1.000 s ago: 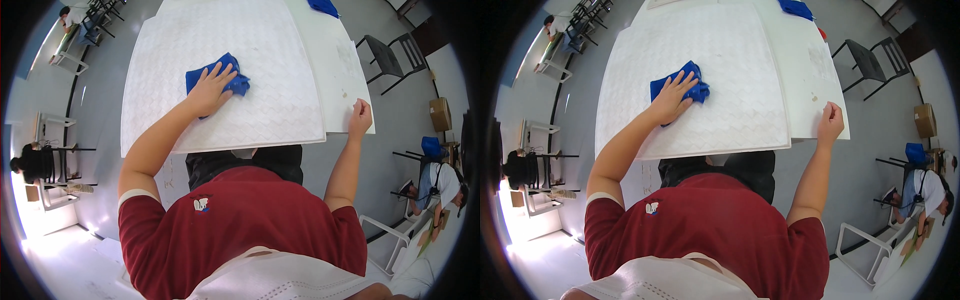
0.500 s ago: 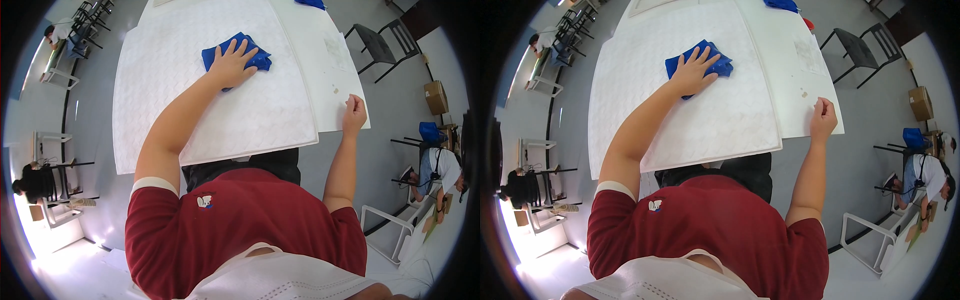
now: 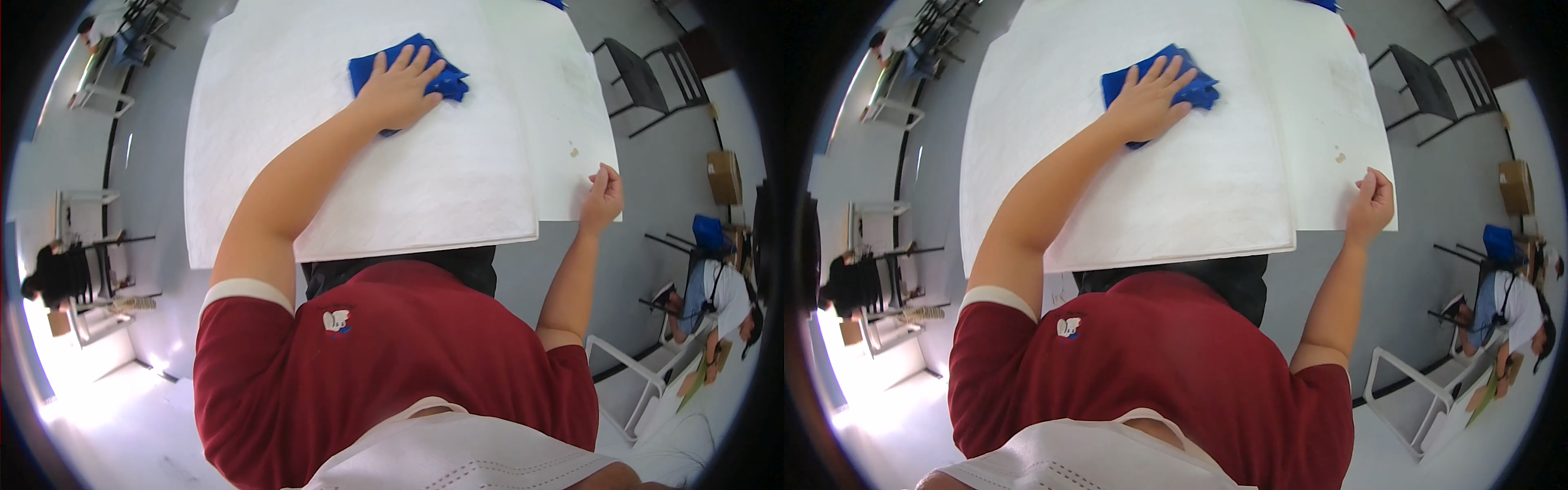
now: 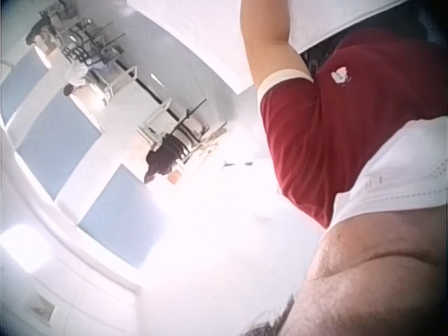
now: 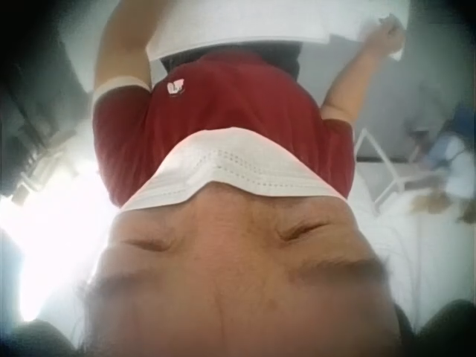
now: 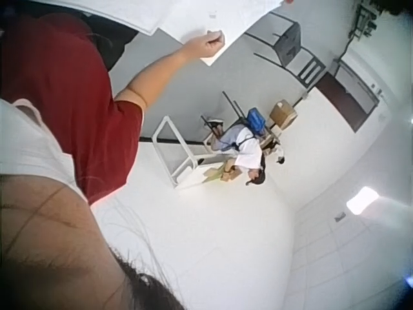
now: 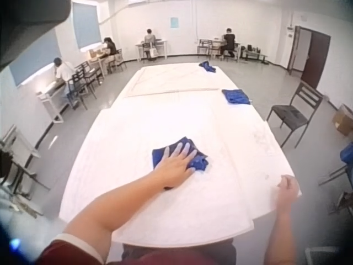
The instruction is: Wipe and clean a white textured board using a blue microfiber cloth.
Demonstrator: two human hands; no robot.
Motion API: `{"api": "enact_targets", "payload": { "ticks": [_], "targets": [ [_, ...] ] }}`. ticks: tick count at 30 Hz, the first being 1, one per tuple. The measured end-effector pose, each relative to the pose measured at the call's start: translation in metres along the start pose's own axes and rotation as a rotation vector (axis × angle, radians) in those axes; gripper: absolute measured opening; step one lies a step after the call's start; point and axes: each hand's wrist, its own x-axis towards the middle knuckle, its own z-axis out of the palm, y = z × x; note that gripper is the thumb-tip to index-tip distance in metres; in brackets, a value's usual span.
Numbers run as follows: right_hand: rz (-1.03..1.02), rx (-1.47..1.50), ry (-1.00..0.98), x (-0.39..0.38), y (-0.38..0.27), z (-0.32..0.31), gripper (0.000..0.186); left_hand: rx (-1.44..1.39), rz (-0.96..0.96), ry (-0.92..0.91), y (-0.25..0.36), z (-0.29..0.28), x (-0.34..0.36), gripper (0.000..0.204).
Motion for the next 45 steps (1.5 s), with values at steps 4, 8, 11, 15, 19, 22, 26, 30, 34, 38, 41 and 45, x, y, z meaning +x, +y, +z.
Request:
{"api": "enact_targets", "payload": {
  "ticks": [4,8,11,15,19,22,26,30,34,38,41,45],
  "targets": [
    [0.01,-0.039,-0.011,0.002,-0.001,-0.005,0.017,-0.02,-0.011,0.004,0.003,0.003,0.002,0.056],
    [-0.076,-0.033,-0.031,0.004,0.005,-0.001,0.018,-0.044,-0.046,-0.008,0.003,0.001,-0.004,0.055],
    [-0.076,-0.042,-0.036,0.006,0.006,0.001,0.018,-0.109,-0.043,-0.092,0.001,-0.005,-0.014,0.054],
    [-0.089,-0.087,-0.029,0.004,0.005,-0.001,0.019,-1.057,-0.372,-0.205,-0.041,-0.041,-0.037,0.054],
    [-0.113,-0.07,-0.002,0.005,0.007,0.003,0.019,-1.743,-0.606,0.165,-0.098,-0.054,-0.099,0.053],
    [-0.091,-0.093,-0.002,0.004,0.007,0.004,0.019,-1.93,-0.603,0.402,-0.118,-0.074,-0.154,0.05],
    [-0.131,-0.112,-0.022,0.008,0.017,-0.003,0.021,-2.208,-0.403,0.537,-0.147,-0.067,-0.206,0.047],
    [-0.097,-0.057,-0.008,0.006,0.01,-0.004,0.02,-2.306,-0.307,0.656,-0.14,-0.064,-0.226,0.047],
    [-0.113,-0.038,-0.03,0.007,0.016,-0.001,0.02,-2.335,-0.186,0.567,-0.133,-0.065,-0.229,0.048],
    [-0.094,-0.062,-0.026,0.006,0.014,0.0,0.02,-2.033,-0.456,0.644,-0.113,-0.066,-0.217,0.052],
    [-0.088,-0.057,-0.02,0.005,0.012,-0.001,0.02,-1.498,-0.751,0.482,-0.096,-0.059,-0.208,0.054],
    [-0.093,-0.091,-0.021,0.003,0.005,-0.001,0.019,-0.918,-0.512,0.107,-0.062,-0.054,-0.193,0.059]
  ]
}}
